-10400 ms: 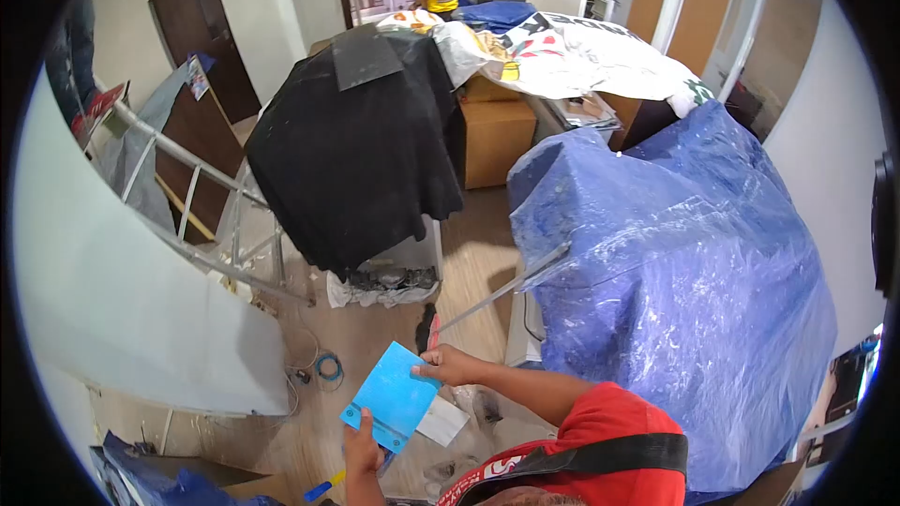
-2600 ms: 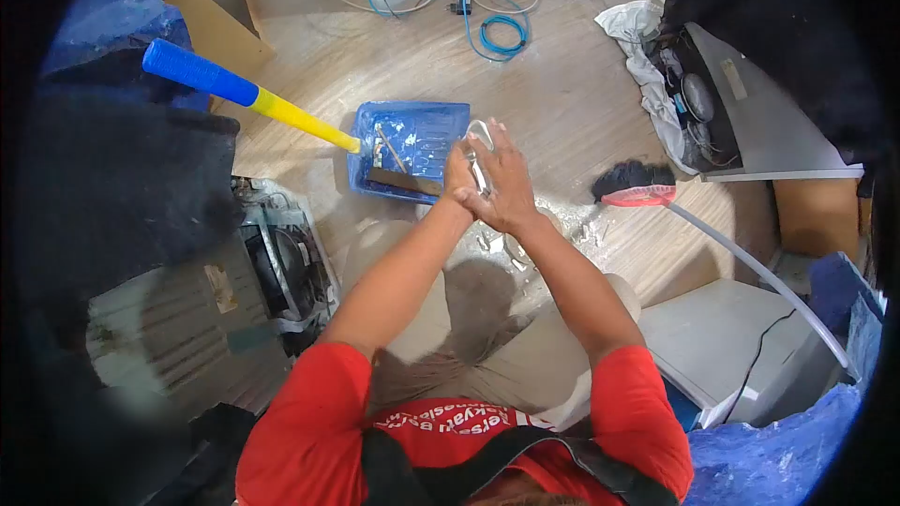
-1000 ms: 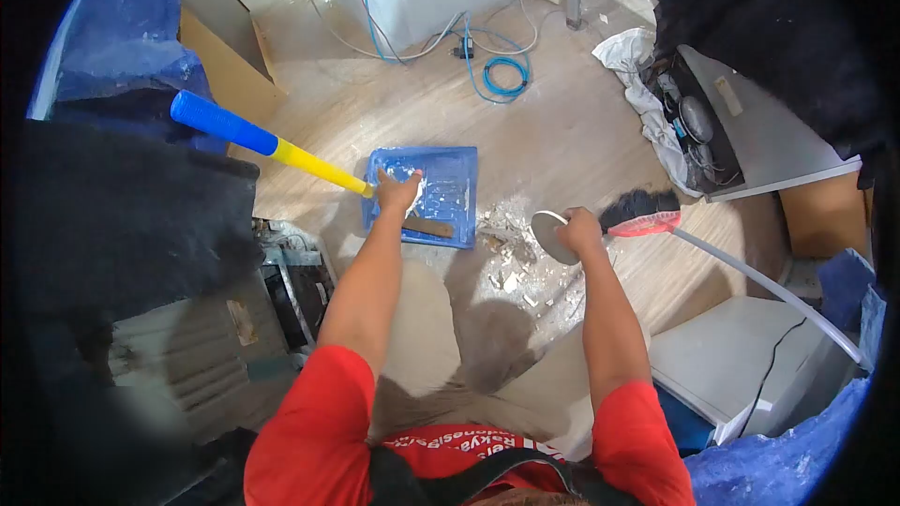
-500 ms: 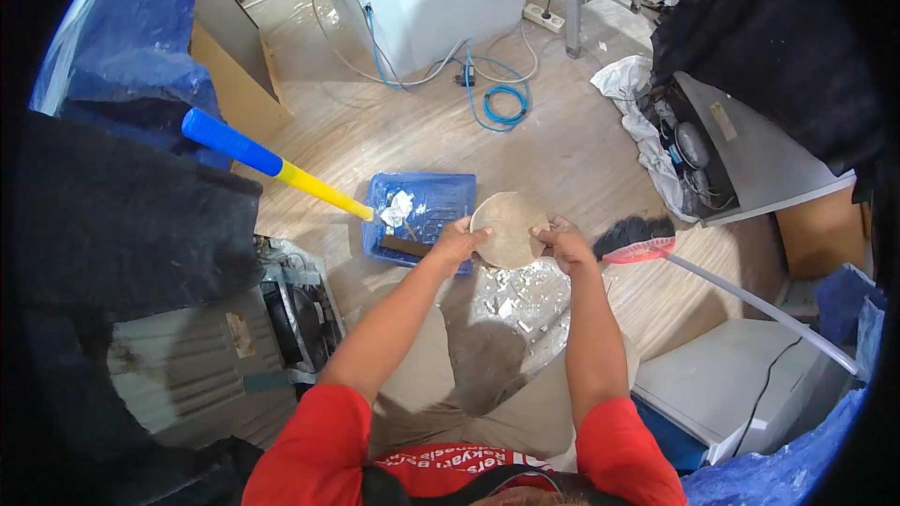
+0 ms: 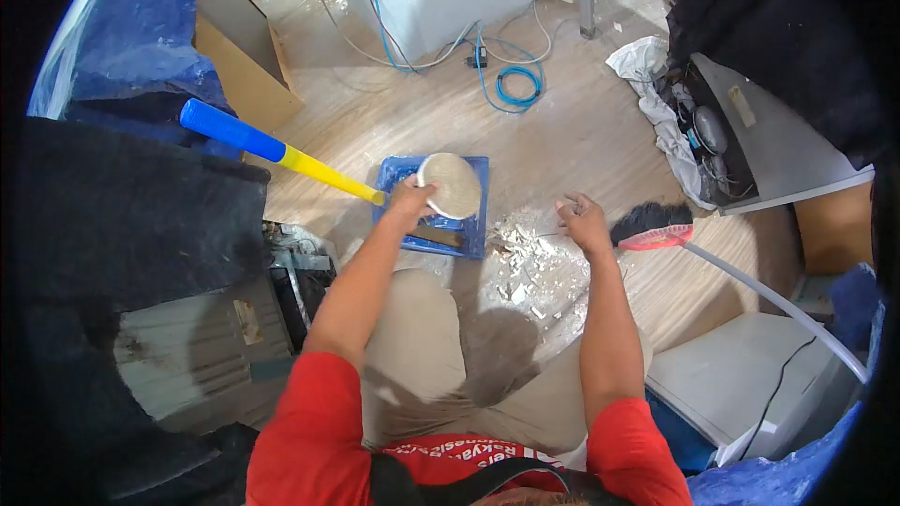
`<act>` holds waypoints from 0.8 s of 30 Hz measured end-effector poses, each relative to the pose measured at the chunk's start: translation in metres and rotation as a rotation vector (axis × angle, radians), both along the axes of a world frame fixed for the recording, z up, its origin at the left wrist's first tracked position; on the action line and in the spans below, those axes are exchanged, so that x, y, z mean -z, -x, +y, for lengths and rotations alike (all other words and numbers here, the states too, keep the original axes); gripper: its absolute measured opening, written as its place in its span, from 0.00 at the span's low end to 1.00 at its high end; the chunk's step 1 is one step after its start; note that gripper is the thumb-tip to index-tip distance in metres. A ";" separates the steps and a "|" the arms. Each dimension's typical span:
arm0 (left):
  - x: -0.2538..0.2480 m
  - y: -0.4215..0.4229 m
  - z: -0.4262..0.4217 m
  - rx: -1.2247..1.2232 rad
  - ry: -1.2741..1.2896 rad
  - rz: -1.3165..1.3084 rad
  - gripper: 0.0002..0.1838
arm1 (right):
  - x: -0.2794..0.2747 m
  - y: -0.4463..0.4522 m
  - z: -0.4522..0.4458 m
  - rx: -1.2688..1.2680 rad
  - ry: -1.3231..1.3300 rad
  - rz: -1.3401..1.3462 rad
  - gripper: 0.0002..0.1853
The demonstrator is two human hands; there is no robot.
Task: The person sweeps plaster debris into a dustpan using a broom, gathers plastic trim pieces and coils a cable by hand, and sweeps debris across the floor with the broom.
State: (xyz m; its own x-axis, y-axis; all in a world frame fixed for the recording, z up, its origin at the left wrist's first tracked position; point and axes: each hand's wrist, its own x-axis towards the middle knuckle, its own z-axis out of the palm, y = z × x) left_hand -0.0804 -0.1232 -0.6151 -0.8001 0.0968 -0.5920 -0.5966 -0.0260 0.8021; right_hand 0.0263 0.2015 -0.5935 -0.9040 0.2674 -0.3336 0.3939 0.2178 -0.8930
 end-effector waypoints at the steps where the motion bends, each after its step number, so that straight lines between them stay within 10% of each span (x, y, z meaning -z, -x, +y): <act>1: 0.010 0.002 -0.015 0.001 0.000 0.000 0.15 | -0.012 -0.001 0.001 0.029 0.022 0.013 0.24; 11: 0.084 -0.009 -0.061 -0.180 -0.006 -0.129 0.19 | -0.152 -0.062 0.052 0.062 -0.387 0.055 0.23; 13: 0.088 -0.011 -0.061 -0.216 -0.058 -0.099 0.20 | -0.168 -0.087 0.083 0.010 -0.886 0.141 0.23; 17: 0.095 -0.014 -0.068 -0.199 0.216 0.002 0.25 | -0.228 -0.133 0.123 -0.247 -1.583 -0.354 0.30; 22: 0.054 -0.038 -0.085 0.006 0.447 0.084 0.41 | -0.245 -0.180 0.179 -0.277 -1.635 -0.822 0.35; 24: 0.028 -0.055 -0.083 -0.290 0.262 0.023 0.43 | -0.227 -0.199 0.219 -0.267 -1.673 -0.777 0.33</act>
State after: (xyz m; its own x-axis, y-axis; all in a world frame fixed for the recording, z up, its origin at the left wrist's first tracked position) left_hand -0.0249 -0.2061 -0.6436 -0.7854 -0.2874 -0.5482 -0.5764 0.0165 0.8170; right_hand 0.2252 0.4201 -0.3664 -0.7654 0.6070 -0.2138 0.3688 0.6859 0.6273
